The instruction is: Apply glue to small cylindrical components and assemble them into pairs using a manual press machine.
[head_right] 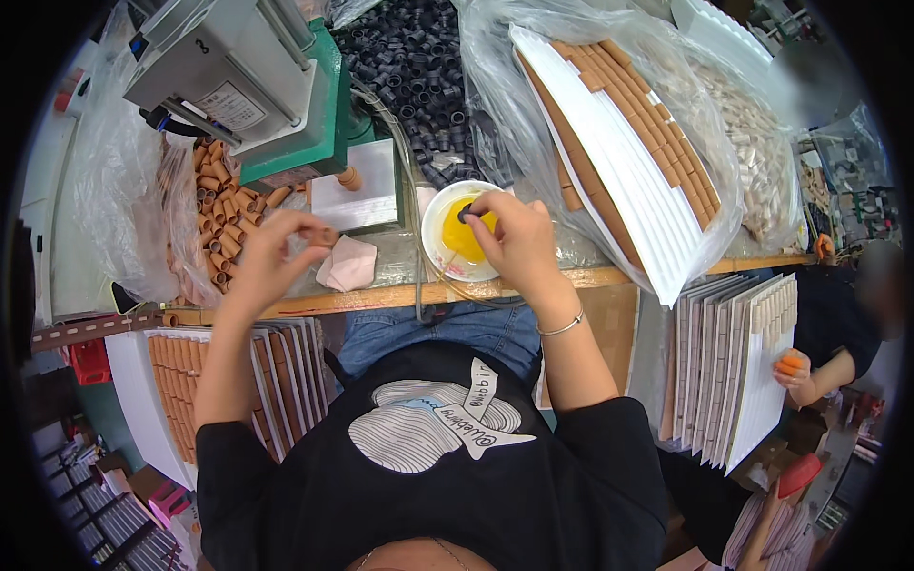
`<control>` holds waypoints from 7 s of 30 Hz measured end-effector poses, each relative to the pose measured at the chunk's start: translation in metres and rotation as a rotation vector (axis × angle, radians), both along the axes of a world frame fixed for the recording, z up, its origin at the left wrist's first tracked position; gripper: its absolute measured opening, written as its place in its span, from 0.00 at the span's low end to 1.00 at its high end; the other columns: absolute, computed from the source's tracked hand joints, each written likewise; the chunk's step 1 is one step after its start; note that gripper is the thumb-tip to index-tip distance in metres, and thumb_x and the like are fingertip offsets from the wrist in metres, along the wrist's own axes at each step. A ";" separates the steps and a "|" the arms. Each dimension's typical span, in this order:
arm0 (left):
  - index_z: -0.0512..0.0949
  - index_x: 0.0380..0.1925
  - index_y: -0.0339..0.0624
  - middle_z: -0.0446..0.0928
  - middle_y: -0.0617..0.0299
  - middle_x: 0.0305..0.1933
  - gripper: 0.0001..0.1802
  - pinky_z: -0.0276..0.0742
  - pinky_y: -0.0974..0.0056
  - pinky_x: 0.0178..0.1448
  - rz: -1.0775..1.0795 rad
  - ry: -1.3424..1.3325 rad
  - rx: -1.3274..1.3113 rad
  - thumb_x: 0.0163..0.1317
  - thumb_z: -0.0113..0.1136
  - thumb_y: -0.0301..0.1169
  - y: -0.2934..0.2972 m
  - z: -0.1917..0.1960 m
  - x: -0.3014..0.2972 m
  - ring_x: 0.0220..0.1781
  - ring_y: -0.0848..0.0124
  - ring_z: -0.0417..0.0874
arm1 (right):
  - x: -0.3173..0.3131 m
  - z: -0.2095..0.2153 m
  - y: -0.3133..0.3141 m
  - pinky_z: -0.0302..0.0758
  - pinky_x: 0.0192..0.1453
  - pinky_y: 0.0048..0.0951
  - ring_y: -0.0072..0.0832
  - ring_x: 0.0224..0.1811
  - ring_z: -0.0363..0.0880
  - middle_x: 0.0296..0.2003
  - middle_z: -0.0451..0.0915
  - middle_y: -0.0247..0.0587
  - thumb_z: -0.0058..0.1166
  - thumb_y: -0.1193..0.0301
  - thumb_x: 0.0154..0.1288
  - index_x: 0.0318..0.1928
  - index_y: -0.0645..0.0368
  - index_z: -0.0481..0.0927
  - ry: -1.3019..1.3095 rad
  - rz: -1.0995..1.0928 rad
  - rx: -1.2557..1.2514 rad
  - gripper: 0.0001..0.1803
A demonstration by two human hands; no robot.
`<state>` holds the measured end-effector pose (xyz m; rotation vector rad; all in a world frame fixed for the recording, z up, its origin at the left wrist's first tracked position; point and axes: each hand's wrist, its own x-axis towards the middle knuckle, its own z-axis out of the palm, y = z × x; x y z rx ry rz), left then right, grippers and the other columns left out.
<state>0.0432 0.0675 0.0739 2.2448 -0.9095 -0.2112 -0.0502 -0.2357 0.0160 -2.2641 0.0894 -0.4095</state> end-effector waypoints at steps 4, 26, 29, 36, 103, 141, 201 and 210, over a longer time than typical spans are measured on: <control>0.81 0.39 0.42 0.80 0.65 0.37 0.16 0.68 0.70 0.37 0.062 0.107 -0.246 0.49 0.70 0.26 -0.051 -0.031 -0.018 0.38 0.73 0.75 | -0.006 -0.019 0.005 0.61 0.42 0.35 0.30 0.41 0.76 0.39 0.80 0.35 0.61 0.70 0.54 0.32 0.51 0.81 -0.151 0.112 -0.447 0.04; 0.69 0.54 0.34 0.78 0.60 0.43 0.17 0.72 0.73 0.42 0.008 0.548 -0.595 0.66 0.55 0.24 -0.119 -0.062 -0.042 0.37 0.77 0.78 | -0.050 0.048 -0.194 0.76 0.46 0.40 0.39 0.46 0.80 0.41 0.81 0.47 0.66 0.67 0.52 0.40 0.58 0.81 -0.094 -0.582 -0.384 0.15; 0.69 0.54 0.34 0.78 0.62 0.42 0.17 0.70 0.75 0.39 0.024 0.520 -0.604 0.67 0.55 0.25 -0.106 -0.083 -0.039 0.38 0.78 0.78 | -0.034 0.030 -0.235 0.75 0.46 0.43 0.41 0.45 0.80 0.40 0.80 0.48 0.66 0.67 0.52 0.40 0.57 0.82 0.486 -0.840 -0.500 0.14; 0.66 0.51 0.40 0.76 0.59 0.44 0.12 0.68 0.75 0.36 0.007 0.587 -0.677 0.71 0.47 0.30 -0.085 -0.079 -0.040 0.37 0.77 0.75 | -0.116 0.120 -0.150 0.61 0.65 0.50 0.52 0.62 0.64 0.56 0.71 0.47 0.73 0.62 0.42 0.56 0.52 0.74 -0.417 -1.024 -0.809 0.37; 0.72 0.56 0.45 0.70 0.46 0.61 0.27 0.70 0.56 0.63 1.092 -0.086 0.944 0.56 0.56 0.42 0.334 -0.143 0.052 0.62 0.44 0.68 | 0.158 0.097 -0.420 0.78 0.49 0.50 0.56 0.46 0.79 0.45 0.77 0.67 0.42 0.72 0.60 0.52 0.83 0.67 -0.257 -1.026 0.168 0.24; 0.77 0.37 0.46 0.75 0.55 0.39 0.11 0.75 0.57 0.43 1.181 -0.552 0.472 0.51 0.59 0.26 0.270 0.109 -0.048 0.39 0.58 0.80 | -0.028 0.016 0.135 0.84 0.24 0.24 0.29 0.33 0.83 0.43 0.77 0.46 0.44 0.76 0.69 0.59 0.67 0.63 0.760 0.455 1.003 0.19; 0.76 0.48 0.37 0.78 0.59 0.49 0.24 0.71 0.61 0.58 0.444 0.802 -0.271 0.57 0.66 0.41 0.027 0.009 -0.060 0.52 0.69 0.77 | 0.362 -0.102 -0.490 0.75 0.57 0.35 0.32 0.50 0.77 0.51 0.78 0.38 0.58 0.71 0.63 0.58 0.55 0.71 -0.119 -0.114 1.271 0.22; 0.82 0.35 0.37 0.82 0.52 0.32 0.07 0.77 0.62 0.42 0.981 -0.016 0.422 0.55 0.60 0.23 0.160 0.015 -0.035 0.35 0.64 0.83 | 0.300 0.024 -0.579 0.65 0.68 0.37 0.42 0.63 0.70 0.60 0.70 0.54 0.49 0.68 0.70 0.62 0.62 0.66 0.039 -0.266 1.258 0.23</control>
